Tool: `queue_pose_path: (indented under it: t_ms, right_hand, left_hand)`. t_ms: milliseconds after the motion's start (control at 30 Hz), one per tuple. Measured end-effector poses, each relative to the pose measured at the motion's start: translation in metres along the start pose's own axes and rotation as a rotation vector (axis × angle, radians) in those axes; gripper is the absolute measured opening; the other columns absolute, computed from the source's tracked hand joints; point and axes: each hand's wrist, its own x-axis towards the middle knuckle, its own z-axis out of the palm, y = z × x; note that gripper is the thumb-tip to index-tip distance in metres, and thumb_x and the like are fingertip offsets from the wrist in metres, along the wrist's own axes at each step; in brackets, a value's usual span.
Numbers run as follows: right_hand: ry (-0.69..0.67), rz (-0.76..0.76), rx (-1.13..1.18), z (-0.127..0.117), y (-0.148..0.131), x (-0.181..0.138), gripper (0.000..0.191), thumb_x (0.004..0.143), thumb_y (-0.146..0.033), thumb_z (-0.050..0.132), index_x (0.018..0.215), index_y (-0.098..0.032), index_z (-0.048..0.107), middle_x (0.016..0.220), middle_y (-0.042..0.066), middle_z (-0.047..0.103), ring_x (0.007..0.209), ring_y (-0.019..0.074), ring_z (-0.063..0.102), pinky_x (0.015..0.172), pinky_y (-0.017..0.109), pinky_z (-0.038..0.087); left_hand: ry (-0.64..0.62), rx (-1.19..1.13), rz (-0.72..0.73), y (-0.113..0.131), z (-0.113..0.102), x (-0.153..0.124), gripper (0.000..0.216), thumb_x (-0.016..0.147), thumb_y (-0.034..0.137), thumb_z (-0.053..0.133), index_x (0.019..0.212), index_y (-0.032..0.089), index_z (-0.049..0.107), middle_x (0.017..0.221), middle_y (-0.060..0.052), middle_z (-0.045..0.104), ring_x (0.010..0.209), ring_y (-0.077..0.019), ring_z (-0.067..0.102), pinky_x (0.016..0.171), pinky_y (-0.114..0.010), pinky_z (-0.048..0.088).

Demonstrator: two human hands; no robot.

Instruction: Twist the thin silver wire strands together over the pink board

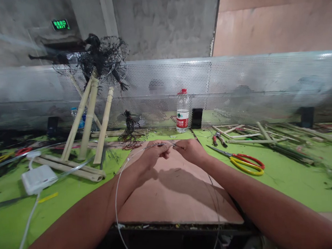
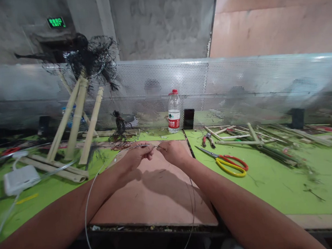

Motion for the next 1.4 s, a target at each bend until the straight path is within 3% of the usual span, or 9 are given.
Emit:
queue_pose_path:
  t_ms: [133,300,467,633,867,1067,1400]
  right_hand:
    - [-0.029,0.076,0.199,0.003,0.002,0.000,0.033,0.077,-0.030,0.050,0.049,-0.015,0.041,0.049,-0.002,0.038,0.048,0.0073,0.031,0.047,0.022,0.021]
    - [-0.290,0.280,0.724,0.007,0.007,-0.002,0.029,0.080,-0.040,0.045,0.065,-0.016,0.051,0.043,-0.005,0.038,0.037,0.0060,0.029,0.037,0.020,0.021]
    - [-0.261,0.303,0.926,0.013,0.005,-0.003,0.025,0.079,-0.036,0.048,0.064,-0.017,0.048,0.040,-0.007,0.035,0.033,0.0049,0.025,0.034,0.019,0.018]
    - [-0.250,0.301,0.917,0.013,0.003,-0.004,0.027,0.076,-0.038,0.052,0.061,-0.016,0.049,0.040,-0.007,0.037,0.033,0.0045,0.027,0.033,0.019,0.020]
    - [-0.303,0.415,0.897,0.015,-0.002,-0.004,0.031,0.077,-0.044,0.050,0.066,-0.015,0.051,0.044,-0.004,0.044,0.034,0.0065,0.036,0.035,0.020,0.026]
    - [-0.174,0.386,0.763,0.021,0.000,-0.003,0.028,0.077,-0.041,0.048,0.065,-0.015,0.052,0.043,-0.006,0.039,0.039,0.0061,0.030,0.041,0.020,0.023]
    - [-0.101,0.272,0.570,0.024,0.002,0.000,0.028,0.078,-0.036,0.044,0.059,-0.017,0.045,0.050,-0.005,0.037,0.048,0.0086,0.033,0.047,0.022,0.025]
  left_hand:
    - [0.003,-0.107,-0.045,-0.007,0.001,0.002,0.026,0.069,0.038,0.061,0.064,0.013,0.057,0.060,-0.001,0.053,0.052,-0.0091,0.049,0.053,-0.024,0.040]
    - [0.052,-0.139,-0.073,-0.012,0.000,0.005,0.025,0.068,0.036,0.063,0.061,0.012,0.059,0.057,-0.001,0.054,0.051,-0.0081,0.048,0.052,-0.022,0.037]
    - [0.043,-0.262,-0.068,-0.008,0.003,0.007,0.026,0.067,0.037,0.066,0.062,0.013,0.059,0.058,0.000,0.054,0.048,-0.0067,0.046,0.050,-0.022,0.036]
    - [0.039,-0.208,-0.066,-0.008,0.005,0.006,0.029,0.069,0.040,0.063,0.063,0.012,0.060,0.057,-0.001,0.056,0.048,-0.0078,0.048,0.051,-0.023,0.038]
    - [0.037,-0.087,-0.020,-0.015,0.006,0.006,0.032,0.069,0.041,0.063,0.059,0.011,0.059,0.051,0.000,0.053,0.047,-0.0079,0.047,0.050,-0.023,0.037]
    - [0.076,-0.103,-0.059,-0.016,0.008,0.006,0.035,0.068,0.045,0.062,0.061,0.012,0.057,0.051,0.000,0.053,0.047,-0.0083,0.048,0.050,-0.023,0.038]
    - [0.120,-0.063,-0.034,-0.014,0.012,0.005,0.036,0.069,0.046,0.061,0.057,0.012,0.054,0.050,0.000,0.051,0.044,-0.0079,0.047,0.047,-0.022,0.038]
